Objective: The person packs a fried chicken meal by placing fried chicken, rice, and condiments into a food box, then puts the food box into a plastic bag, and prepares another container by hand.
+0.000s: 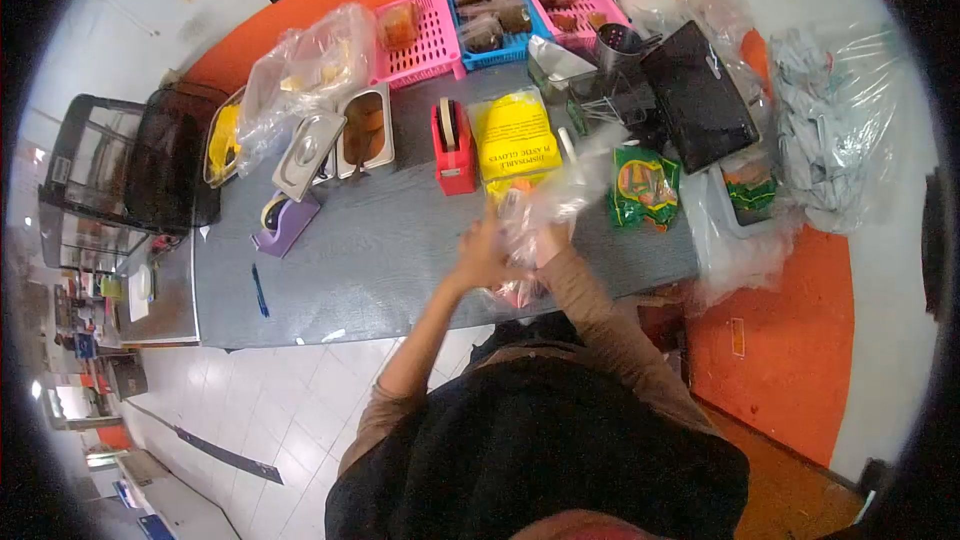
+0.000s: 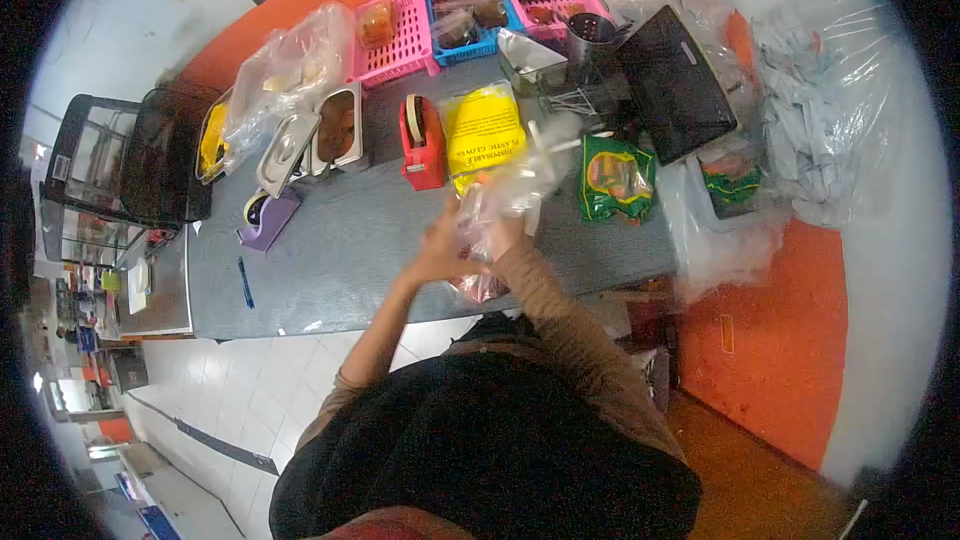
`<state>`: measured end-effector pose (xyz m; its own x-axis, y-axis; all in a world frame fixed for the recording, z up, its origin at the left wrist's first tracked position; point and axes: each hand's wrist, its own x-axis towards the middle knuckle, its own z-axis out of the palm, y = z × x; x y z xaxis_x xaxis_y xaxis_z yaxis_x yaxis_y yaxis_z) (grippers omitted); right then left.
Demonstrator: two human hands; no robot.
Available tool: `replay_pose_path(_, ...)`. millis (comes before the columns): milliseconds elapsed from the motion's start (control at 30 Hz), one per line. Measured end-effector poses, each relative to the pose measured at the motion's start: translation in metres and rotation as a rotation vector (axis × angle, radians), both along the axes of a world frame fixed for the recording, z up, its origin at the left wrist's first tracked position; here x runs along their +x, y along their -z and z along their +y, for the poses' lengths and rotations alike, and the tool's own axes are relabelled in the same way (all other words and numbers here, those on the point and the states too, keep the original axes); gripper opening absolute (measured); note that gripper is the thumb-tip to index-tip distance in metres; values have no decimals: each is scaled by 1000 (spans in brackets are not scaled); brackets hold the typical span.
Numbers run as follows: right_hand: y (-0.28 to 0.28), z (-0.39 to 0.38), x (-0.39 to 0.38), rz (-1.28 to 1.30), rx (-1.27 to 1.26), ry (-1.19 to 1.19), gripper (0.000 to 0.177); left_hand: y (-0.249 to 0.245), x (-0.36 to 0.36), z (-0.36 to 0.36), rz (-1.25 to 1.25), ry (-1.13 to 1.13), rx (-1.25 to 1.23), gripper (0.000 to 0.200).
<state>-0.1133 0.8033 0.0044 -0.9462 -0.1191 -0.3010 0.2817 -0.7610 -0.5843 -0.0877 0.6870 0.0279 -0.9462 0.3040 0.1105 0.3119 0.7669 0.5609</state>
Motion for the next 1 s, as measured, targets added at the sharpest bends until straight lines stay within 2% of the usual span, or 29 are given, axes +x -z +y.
replay_pose_path(33, -7, 0, -1, 1, -1, 3, 35, 21, 5, 7, -130, 0, -192, 102)
replay_pose_path(67, -13, -2, 8, 72, 55, -27, 35, 53, 11, 9, 214, 2, -185, 85)
replay_pose_path(100, -27, 25, 58, 139, 112, -56, 36, 53, 10, 10, 213, 7, -184, 85)
replay_pose_path(133, -25, -12, 28, 206, 171, -86, 36, 52, 9, 10, 104, -95, -24, 82)
replay_pose_path(167, -32, -22, 39, 273, 230, -117, 36, 49, 9, 11, -6, -196, 136, 78)
replay_pose_path(267, -41, 7, 96, 484, 413, -207, 37, 35, 2, 13, -335, -489, 615, 67)
replay_pose_path(300, -49, 6, 91, 556, 474, -236, 38, 29, -2, 13, -446, -583, 774, 64)
replay_pose_path(367, -8, 34, 105, 125, 309, -324, 38, 18, -11, 15, -669, -759, 1093, 57)
replay_pose_path(400, 17, 43, 102, 134, 317, -318, 38, 14, -11, 17, -665, -747, 1100, 57)
replay_pose_path(467, 53, 58, 96, -209, -655, -610, 38, 12, 2, 22, -273, -580, 972, 47)
replay_pose_path(500, 21, 55, 81, -213, -646, -604, 38, 13, 2, 16, -280, -577, 981, 47)
replay_pose_path(533, -38, 45, 56, -130, -692, -520, 39, 13, 3, 3, -378, -179, 983, 43)
replay_pose_path(567, -69, 42, 42, -47, -733, -439, 42, 14, 4, -4, -458, 219, 965, 40)
replay_pose_path(600, -54, 50, 43, -54, -722, -443, 42, 5, 0, -3, -457, 216, 978, 40)
replay_pose_path(667, -23, 70, 43, -107, -552, -289, 42, -12, -10, 1, -363, 329, 1066, 37)
replay_pose_path(700, -12, 65, 19, -131, -471, -211, 41, 4, -8, 3, -362, 325, 1071, 37)
replay_pose_path(733, -1, 59, -5, -155, -391, -130, 41, 32, -4, 5, -194, 154, 758, 38)
replay_pose_path(767, 18, 72, 7, -181, -310, -49, 41, 48, -2, 8, -34, -12, 441, 41)
replay_pose_path(800, 35, 85, 14, -202, -229, 33, 41, 33, -3, 10, -185, 43, 247, 45)
replay_pose_path(833, 51, 96, 21, -224, -146, 115, 41, 19, -2, 13, -189, 44, 252, 45)
replay_pose_path(867, 67, 104, 20, -246, -60, 196, 41, 8, 1, 18, -10, 11, 137, 43)
replay_pose_path(900, 60, 111, 23, -248, -51, 195, 41, 0, 3, 24, 170, -23, 23, 42)
replay_pose_path(933, 52, 117, 29, -21, 8, -142, 38, -4, 3, 31, -48, -89, 28, 39)
replay_pose_path(967, 46, 123, 30, 205, 64, -479, 34, 5, 2, 33, -52, -92, 32, 39)
replay_pose_path(1000, 41, 123, 20, 108, 435, -442, 25, 19, 0, 34, 31, -113, 87, 39)
